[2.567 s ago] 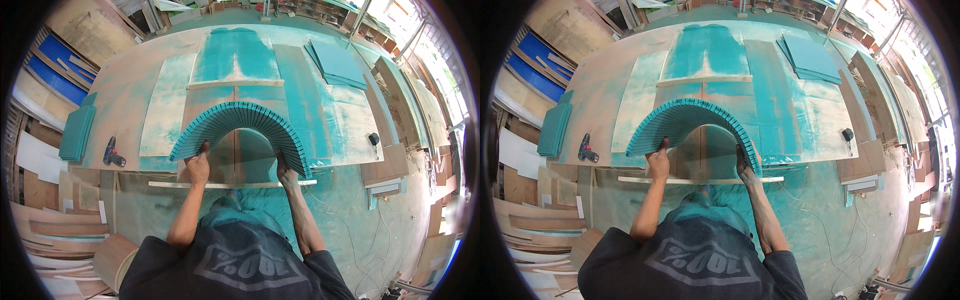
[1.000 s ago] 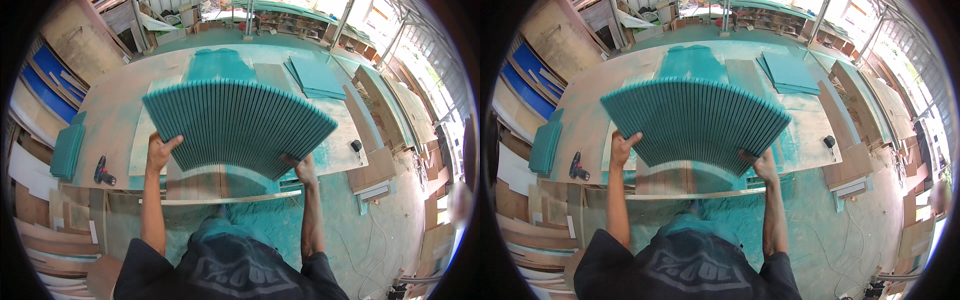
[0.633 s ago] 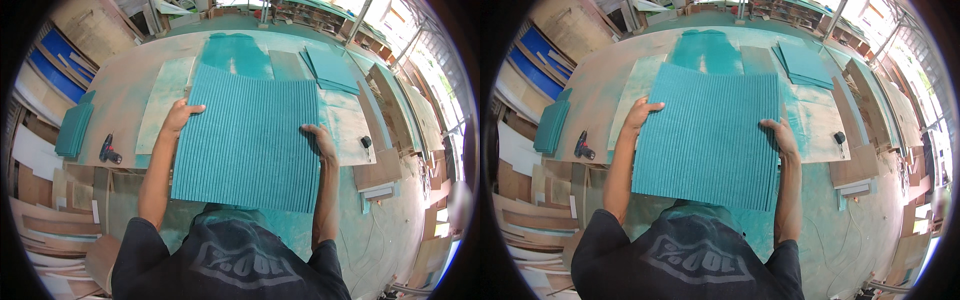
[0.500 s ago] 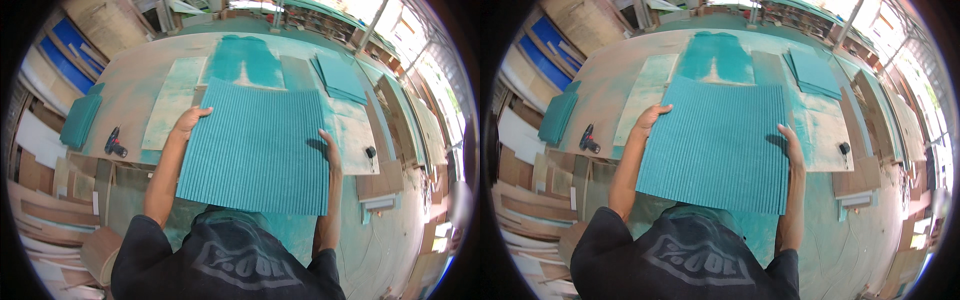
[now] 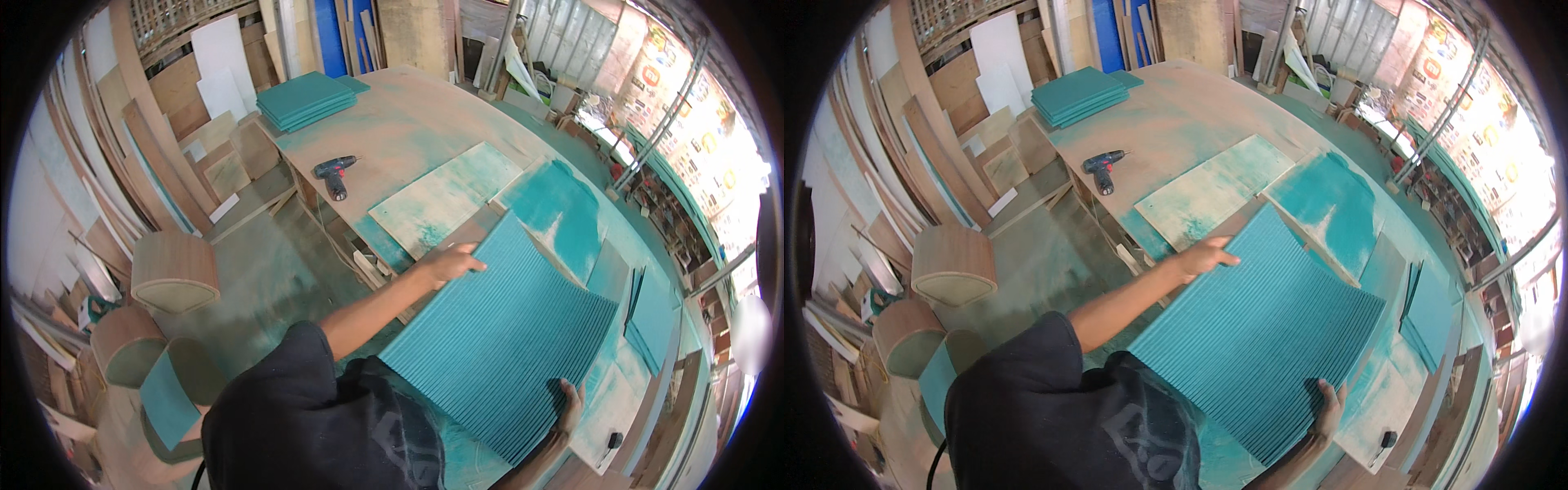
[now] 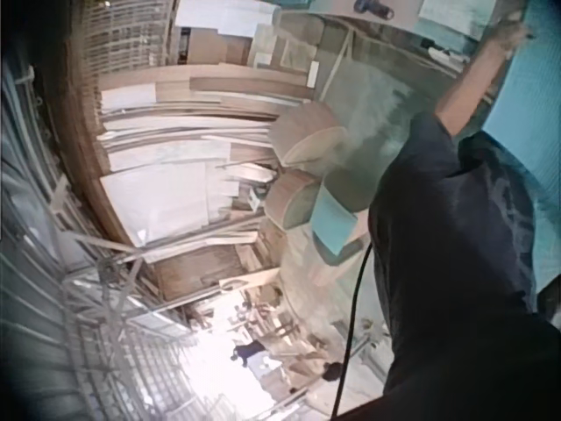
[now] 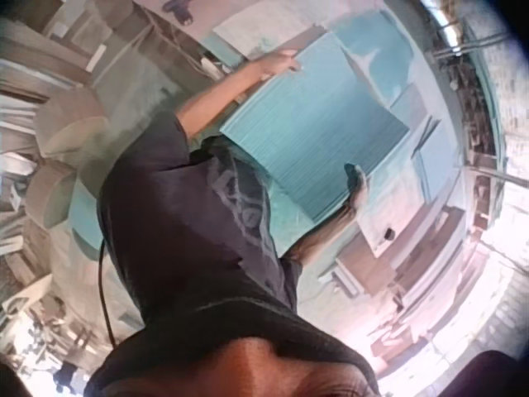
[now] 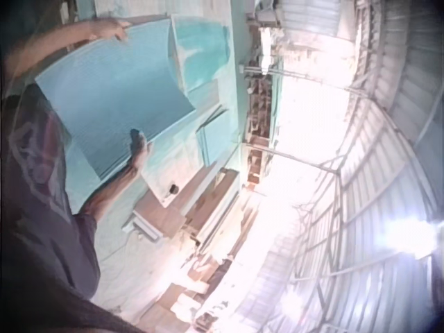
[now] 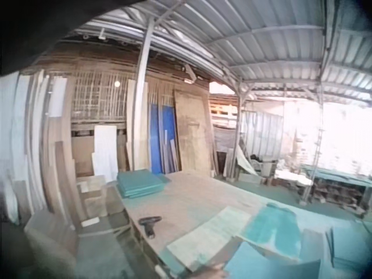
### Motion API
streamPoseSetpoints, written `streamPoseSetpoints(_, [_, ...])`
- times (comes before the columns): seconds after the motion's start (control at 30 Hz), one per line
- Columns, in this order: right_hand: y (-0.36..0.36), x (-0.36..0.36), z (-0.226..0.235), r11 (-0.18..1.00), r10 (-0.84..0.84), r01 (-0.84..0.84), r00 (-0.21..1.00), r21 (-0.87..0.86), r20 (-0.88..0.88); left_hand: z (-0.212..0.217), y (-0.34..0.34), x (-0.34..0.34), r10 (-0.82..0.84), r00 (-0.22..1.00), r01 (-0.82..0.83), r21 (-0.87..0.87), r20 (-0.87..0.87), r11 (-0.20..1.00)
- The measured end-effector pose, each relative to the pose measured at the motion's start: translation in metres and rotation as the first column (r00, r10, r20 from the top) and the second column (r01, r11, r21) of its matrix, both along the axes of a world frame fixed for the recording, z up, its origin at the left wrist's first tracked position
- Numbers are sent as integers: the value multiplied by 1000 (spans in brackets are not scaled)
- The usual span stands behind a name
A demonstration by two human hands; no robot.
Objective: The person uses a straightedge and a utility knife to cut a teal foam sheet on a workbench. They repeatedly score the foam along the straightedge, flip the sheet, and continue cutting until the piece separates. The person then stacks the cut pieces and measures one with a tape measure.
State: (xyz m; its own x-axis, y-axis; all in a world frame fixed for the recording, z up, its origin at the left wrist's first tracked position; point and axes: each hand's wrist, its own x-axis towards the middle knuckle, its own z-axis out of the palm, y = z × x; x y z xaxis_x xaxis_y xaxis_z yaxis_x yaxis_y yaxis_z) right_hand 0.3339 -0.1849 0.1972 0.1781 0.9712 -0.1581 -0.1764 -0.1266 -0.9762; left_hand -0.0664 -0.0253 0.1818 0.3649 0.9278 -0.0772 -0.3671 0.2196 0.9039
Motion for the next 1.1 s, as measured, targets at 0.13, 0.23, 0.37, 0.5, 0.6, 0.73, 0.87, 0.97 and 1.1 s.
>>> streamPoseSetpoints(0.13, [9, 4, -7, 995, -77, 47, 928, -90, -365, -25, -31, -52, 96, 819, 47, -233, 566, 971])
streamPoseSetpoints(0.23, [3, -67, 25, 969, -183, 98, 902, -225, -392, -54, -66, -106, 124, 718, 55, -234, 684, 971])
streamPoseSetpoints(0.37, [31, -90, 10, 989, 95, -135, 896, -63, -434, -13, -143, -120, 336, 784, -251, -229, 521, 941])
streamPoseSetpoints(0.5, [42, -131, 0, 957, 180, -262, 869, -122, -460, -63, -202, -163, 395, 565, -166, -369, 724, 914])
streamPoseSetpoints(0.6, [42, -161, 2, 928, 186, -307, 874, -212, -449, -58, -237, -170, 493, 483, -228, -440, 724, 868])
streamPoseSetpoints(0.73, [40, -208, -14, 888, 276, -408, 842, -212, -463, -92, -277, -210, 535, 400, -305, -442, 744, 844])
streamPoseSetpoints(0.87, [35, -272, -5, 884, 270, -404, 852, -236, -448, -82, -314, -245, 638, 555, -358, -539, 533, 762])
streamPoseSetpoints(0.97, [42, -323, -8, 901, 247, -349, 901, -257, -357, -54, -320, -271, 727, 658, -509, -594, 198, 623])
streamPoseSetpoints(1.1, [65, -398, -2, 836, 399, -491, 851, -246, -343, -65, -307, -355, 660, 749, -603, -479, -63, 638])
